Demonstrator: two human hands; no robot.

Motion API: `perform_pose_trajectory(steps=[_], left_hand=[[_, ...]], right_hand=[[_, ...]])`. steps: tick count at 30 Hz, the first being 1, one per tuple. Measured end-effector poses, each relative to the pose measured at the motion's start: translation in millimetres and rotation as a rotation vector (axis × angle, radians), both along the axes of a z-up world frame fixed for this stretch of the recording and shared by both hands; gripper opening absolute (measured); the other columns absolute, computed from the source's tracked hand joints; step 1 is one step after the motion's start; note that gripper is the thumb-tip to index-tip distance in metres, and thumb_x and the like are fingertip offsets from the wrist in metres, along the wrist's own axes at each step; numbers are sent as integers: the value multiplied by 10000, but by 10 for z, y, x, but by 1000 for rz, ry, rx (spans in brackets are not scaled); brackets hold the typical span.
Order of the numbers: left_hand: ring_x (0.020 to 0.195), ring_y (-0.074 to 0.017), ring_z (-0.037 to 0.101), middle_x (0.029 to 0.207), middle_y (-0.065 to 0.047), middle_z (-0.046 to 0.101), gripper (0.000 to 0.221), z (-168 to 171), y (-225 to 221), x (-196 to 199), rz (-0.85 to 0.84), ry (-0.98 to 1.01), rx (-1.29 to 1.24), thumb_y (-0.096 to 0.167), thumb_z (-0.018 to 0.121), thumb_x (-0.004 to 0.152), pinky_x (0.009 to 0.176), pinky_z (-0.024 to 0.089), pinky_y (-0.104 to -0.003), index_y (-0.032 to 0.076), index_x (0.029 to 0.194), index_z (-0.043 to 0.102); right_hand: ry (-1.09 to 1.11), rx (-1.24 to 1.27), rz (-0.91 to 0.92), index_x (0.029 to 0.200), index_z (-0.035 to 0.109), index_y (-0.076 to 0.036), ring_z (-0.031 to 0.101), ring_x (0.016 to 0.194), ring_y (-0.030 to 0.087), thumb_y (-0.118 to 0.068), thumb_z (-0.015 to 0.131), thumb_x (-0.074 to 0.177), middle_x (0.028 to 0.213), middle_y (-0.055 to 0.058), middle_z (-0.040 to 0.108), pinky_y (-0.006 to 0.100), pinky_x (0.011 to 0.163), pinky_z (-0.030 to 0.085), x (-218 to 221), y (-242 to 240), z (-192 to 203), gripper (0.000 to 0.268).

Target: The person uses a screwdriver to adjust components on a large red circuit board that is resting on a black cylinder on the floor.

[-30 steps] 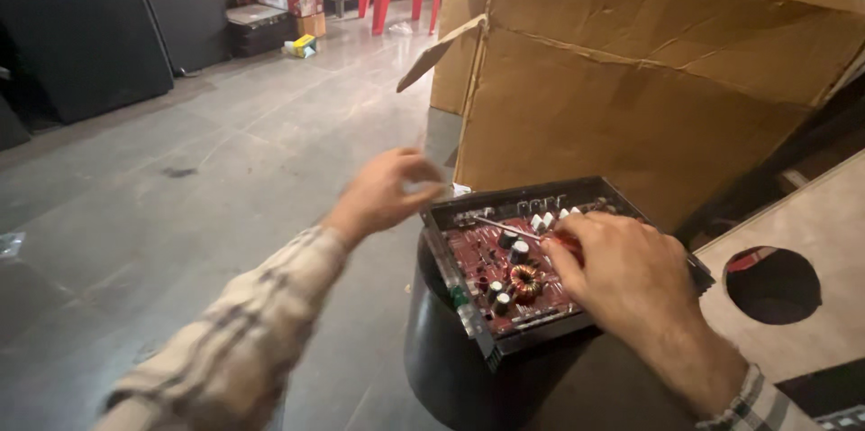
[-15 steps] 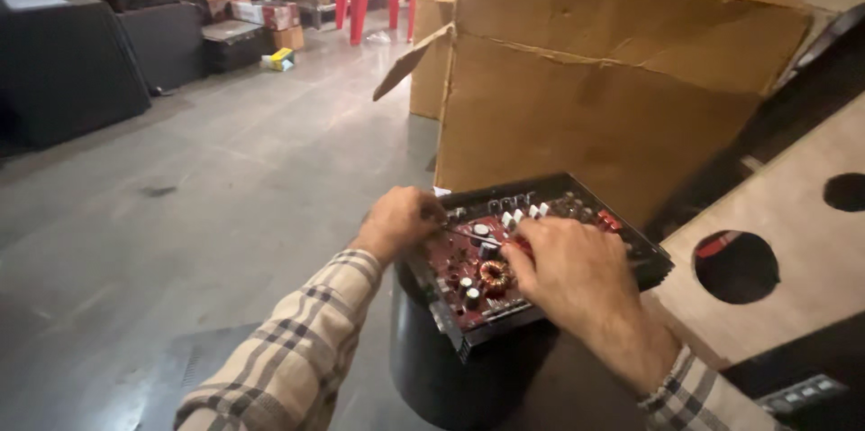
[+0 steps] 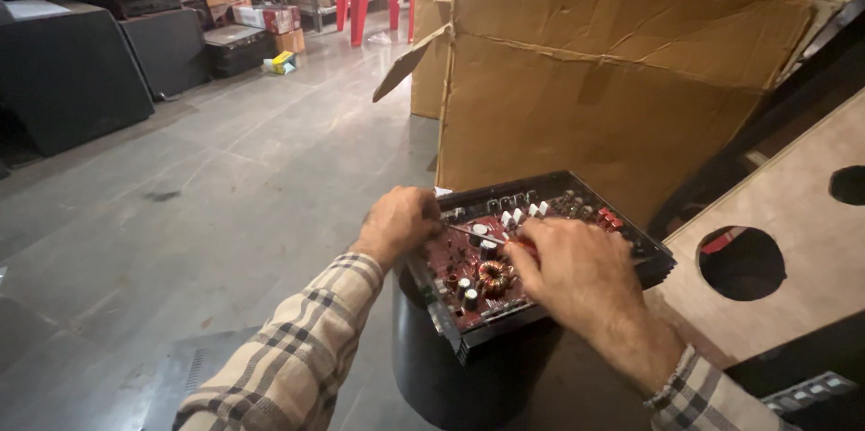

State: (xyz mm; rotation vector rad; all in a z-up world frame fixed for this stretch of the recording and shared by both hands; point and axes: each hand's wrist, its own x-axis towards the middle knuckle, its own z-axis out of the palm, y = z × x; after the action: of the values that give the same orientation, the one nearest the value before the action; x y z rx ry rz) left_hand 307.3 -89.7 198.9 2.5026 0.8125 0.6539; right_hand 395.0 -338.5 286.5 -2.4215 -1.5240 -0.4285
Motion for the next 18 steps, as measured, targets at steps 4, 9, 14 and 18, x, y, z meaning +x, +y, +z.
perform_pose_trajectory(steps=[4,9,14,18], left_hand=[[891,-286,750,925,-87,785,167,47,-50,-30,-19,-20,1,213,801,758,831,584,-415,153,914,791],[900,-295,746,943,-91,781,178,67,-51,-50,-27,-14,-2,215,801,760,843,578,-419,161,929,794],[907,-304,746,945,-96,779,175,27,-2,-32,-50,8,23,212,796,759,843,584,-420,149,923,793],[909,-311,745,945,-103,778,179,0,42,-7,-59,1,56,211,790,757,844,582,-426,165,929,804]], right_hand=[[5,-24,3,876,730,-116,741,788,323,-444,611,931,846,93,754,496,726,584,6,7,-23,354],[24,17,15,862,732,-116,742,777,324,-427,618,916,835,99,756,490,716,585,-8,0,-44,336],[-28,18,8,843,728,-107,736,788,326,-424,616,918,839,102,753,498,703,582,-32,6,-42,345],[-19,-22,-7,870,726,-120,743,777,307,-431,602,931,835,90,752,483,708,588,-62,15,-15,339]])
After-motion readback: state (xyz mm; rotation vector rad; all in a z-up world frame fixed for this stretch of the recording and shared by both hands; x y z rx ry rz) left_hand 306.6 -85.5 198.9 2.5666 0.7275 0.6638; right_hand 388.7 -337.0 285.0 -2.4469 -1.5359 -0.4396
